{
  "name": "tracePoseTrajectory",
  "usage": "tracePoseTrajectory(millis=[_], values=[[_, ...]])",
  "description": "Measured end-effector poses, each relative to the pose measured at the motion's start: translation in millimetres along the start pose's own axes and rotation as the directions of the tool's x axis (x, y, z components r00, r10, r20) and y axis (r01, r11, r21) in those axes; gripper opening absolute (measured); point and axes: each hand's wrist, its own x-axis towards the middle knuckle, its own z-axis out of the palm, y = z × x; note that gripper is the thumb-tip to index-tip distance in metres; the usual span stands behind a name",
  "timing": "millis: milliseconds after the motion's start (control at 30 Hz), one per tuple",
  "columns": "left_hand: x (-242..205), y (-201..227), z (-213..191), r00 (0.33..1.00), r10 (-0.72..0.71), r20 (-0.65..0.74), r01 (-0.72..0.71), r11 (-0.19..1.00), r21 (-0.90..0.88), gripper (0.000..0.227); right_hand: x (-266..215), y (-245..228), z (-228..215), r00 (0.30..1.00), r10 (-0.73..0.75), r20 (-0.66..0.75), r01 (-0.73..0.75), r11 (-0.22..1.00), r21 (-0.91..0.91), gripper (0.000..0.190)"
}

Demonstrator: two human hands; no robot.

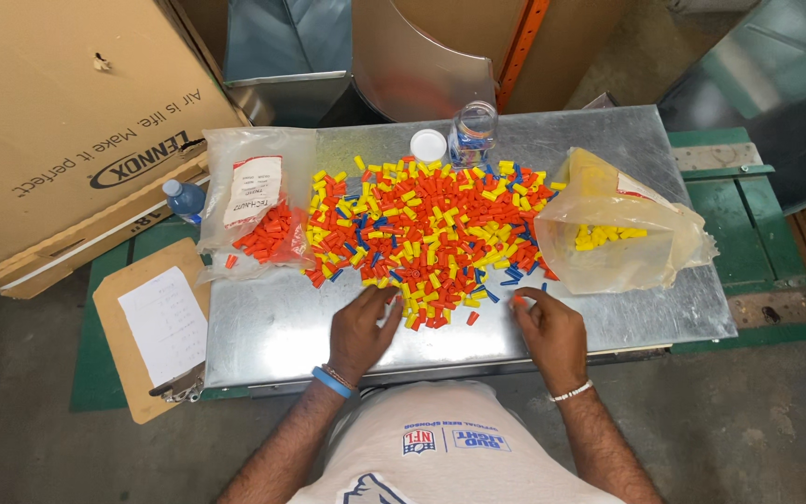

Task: The person sorts small plastic pieces by color on a metal table. They pick up yellow pieces and place them into a plastic bag, while orange and blue pieces remain on the table.

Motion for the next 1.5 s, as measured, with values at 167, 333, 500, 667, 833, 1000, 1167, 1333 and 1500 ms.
tracePoseTrajectory(millis=[167, 333, 500, 667, 833, 1000, 1167, 1333, 1500], values=[[9, 52, -2, 0.977, -0.147, 0.153, 0.2, 0.881, -0.428, 0.027, 0, -27, 23, 0.957, -0.289, -0.023, 0.282, 0.911, 0.302, 0.022], [14, 46, 14, 0.927, -0.254, 0.276, 0.374, 0.674, -0.637, 0.032, -2, -80, 33, 0.897, -0.44, 0.027, 0.387, 0.816, 0.429, 0.026], [26, 30, -12, 0.923, -0.335, 0.187, 0.381, 0.743, -0.55, 0.018, 5, -88, 52, 0.839, -0.519, 0.162, 0.433, 0.818, 0.379, 0.058], [35, -34, -68, 0.954, -0.205, -0.22, 0.226, 0.971, 0.074, 0.018, 11, -88, 47, 0.856, -0.481, 0.186, 0.382, 0.834, 0.399, 0.053], [50, -99, -87, 0.933, -0.08, -0.352, 0.258, 0.829, 0.497, 0.023, 13, -71, 48, 0.874, -0.448, 0.188, 0.364, 0.86, 0.358, 0.046], [56, -91, -83, 0.943, -0.127, -0.307, 0.274, 0.82, 0.502, 0.033, 15, -56, 44, 0.913, -0.368, 0.175, 0.303, 0.9, 0.314, 0.046], [33, -33, -51, 0.957, -0.087, -0.275, 0.163, 0.949, 0.269, 0.026, 15, -42, 27, 0.949, -0.296, 0.112, 0.249, 0.917, 0.311, 0.042], [0, 9, -3, 0.971, 0.052, 0.234, -0.089, 0.984, 0.152, 0.019, 9, -25, 25, 0.959, -0.262, 0.11, 0.221, 0.93, 0.292, 0.041], [0, 32, 21, 0.841, 0.185, 0.509, -0.257, 0.963, 0.076, 0.025, 4, -29, 24, 0.966, -0.214, 0.143, 0.16, 0.935, 0.317, 0.042]])
